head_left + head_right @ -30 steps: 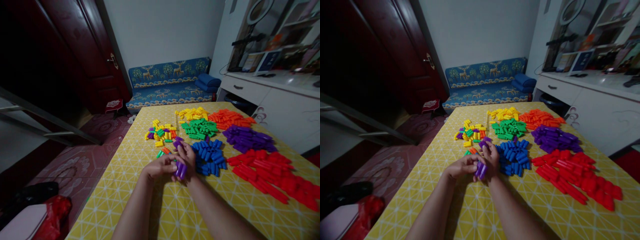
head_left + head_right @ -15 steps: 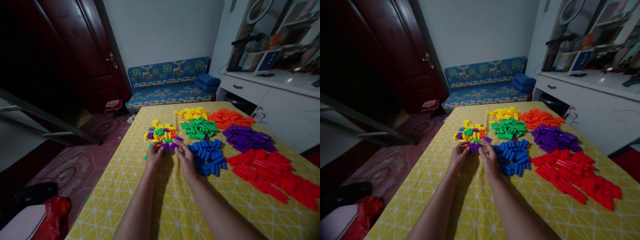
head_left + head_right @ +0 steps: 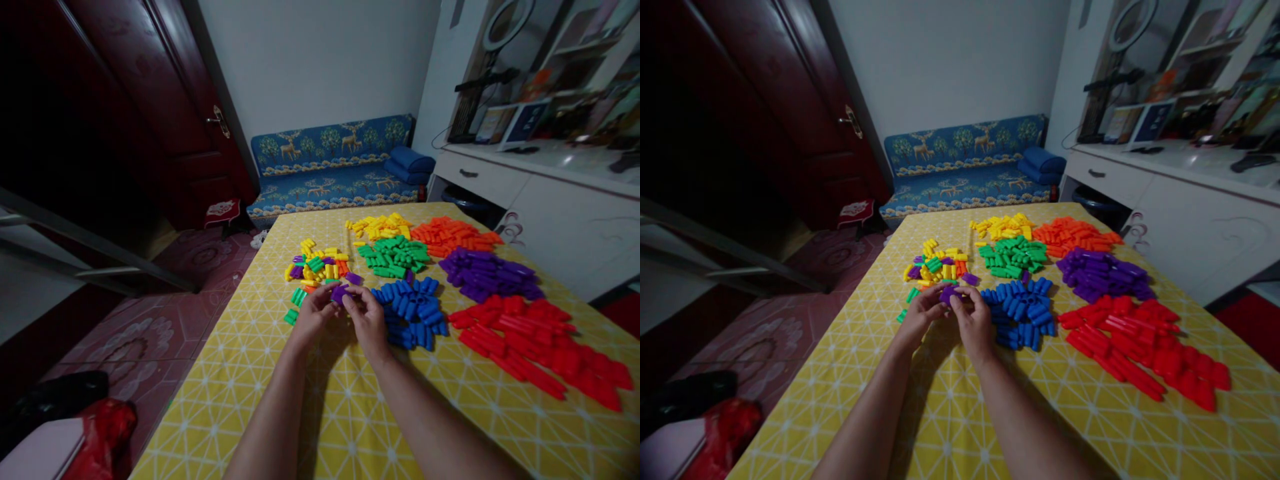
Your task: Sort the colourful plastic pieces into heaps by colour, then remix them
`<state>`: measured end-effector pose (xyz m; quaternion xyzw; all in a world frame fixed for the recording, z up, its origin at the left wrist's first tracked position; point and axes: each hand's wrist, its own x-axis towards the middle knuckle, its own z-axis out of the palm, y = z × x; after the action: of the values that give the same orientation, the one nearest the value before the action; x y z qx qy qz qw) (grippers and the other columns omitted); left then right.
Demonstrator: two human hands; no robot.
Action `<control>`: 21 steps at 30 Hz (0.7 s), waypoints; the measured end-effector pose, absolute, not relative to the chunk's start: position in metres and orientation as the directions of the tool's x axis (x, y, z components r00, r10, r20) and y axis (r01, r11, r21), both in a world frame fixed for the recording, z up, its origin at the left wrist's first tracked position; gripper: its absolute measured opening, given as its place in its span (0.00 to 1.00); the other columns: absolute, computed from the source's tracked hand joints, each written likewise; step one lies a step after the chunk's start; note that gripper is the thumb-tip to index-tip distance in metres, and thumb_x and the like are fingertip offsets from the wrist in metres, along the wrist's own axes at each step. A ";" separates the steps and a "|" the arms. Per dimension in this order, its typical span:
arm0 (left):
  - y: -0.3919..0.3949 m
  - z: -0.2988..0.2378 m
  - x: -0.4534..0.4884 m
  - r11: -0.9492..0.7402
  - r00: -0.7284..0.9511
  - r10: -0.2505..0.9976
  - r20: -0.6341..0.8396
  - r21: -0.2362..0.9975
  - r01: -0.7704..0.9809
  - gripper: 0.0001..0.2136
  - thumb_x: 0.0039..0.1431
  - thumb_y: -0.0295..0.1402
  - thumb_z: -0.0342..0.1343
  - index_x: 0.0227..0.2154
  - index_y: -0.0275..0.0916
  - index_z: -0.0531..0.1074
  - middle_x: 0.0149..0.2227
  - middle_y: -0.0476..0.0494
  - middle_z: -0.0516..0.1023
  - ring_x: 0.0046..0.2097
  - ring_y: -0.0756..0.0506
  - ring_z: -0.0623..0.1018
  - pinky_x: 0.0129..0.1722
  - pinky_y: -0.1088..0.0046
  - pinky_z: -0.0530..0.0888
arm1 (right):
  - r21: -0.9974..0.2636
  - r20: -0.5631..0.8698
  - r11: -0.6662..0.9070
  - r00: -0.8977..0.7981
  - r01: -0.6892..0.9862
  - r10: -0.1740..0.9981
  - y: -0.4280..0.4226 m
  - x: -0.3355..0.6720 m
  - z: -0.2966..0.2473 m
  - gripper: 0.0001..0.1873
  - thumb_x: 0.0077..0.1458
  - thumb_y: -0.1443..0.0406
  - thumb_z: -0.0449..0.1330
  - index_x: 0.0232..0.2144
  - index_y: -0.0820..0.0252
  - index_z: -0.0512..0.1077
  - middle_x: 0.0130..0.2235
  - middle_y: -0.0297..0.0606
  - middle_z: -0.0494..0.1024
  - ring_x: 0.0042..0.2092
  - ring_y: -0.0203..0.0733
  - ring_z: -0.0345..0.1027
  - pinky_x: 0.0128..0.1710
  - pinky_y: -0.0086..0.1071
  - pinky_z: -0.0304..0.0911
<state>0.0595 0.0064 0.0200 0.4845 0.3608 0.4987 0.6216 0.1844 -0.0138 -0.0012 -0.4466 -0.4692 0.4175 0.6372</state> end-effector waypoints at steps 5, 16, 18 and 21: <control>0.004 0.021 0.062 0.000 0.283 0.957 0.060 0.978 -0.207 0.23 0.46 0.28 0.63 0.50 0.36 0.74 0.45 0.41 0.81 0.44 0.43 0.79 0.44 0.70 0.73 | -0.903 0.426 0.398 0.229 0.160 0.875 -0.013 0.187 -0.001 0.11 0.55 0.61 0.61 0.42 0.53 0.74 0.44 0.40 0.78 0.47 0.47 0.72 0.49 0.42 0.68; 0.000 0.020 0.064 -0.027 0.350 0.932 0.097 0.979 -0.200 0.29 0.46 0.22 0.56 0.56 0.39 0.69 0.48 0.42 0.80 0.49 0.42 0.78 0.49 0.69 0.72 | -0.759 0.594 0.510 0.111 0.404 0.797 -0.017 0.196 0.011 0.16 0.60 0.65 0.56 0.49 0.49 0.74 0.49 0.41 0.75 0.52 0.48 0.68 0.53 0.43 0.65; 0.001 0.020 0.063 0.016 0.342 0.938 0.051 0.982 -0.190 0.29 0.49 0.26 0.59 0.58 0.39 0.67 0.45 0.39 0.81 0.44 0.44 0.79 0.45 0.70 0.73 | -0.763 0.600 0.485 0.187 0.428 0.778 -0.014 0.212 0.021 0.15 0.59 0.63 0.57 0.48 0.51 0.74 0.48 0.42 0.76 0.50 0.47 0.70 0.49 0.41 0.67; 0.002 0.020 0.060 0.005 0.300 0.952 0.051 0.983 -0.182 0.26 0.50 0.31 0.63 0.54 0.37 0.71 0.43 0.37 0.81 0.40 0.45 0.79 0.43 0.70 0.73 | -0.757 0.617 0.424 0.328 0.497 0.716 -0.003 0.260 0.032 0.15 0.58 0.61 0.58 0.47 0.55 0.75 0.47 0.42 0.77 0.47 0.47 0.71 0.46 0.40 0.68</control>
<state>0.0602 0.0024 0.0201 0.5293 0.3637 0.4663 0.6083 0.2601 -0.0033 0.0321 -0.5292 -0.5731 0.0883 0.6195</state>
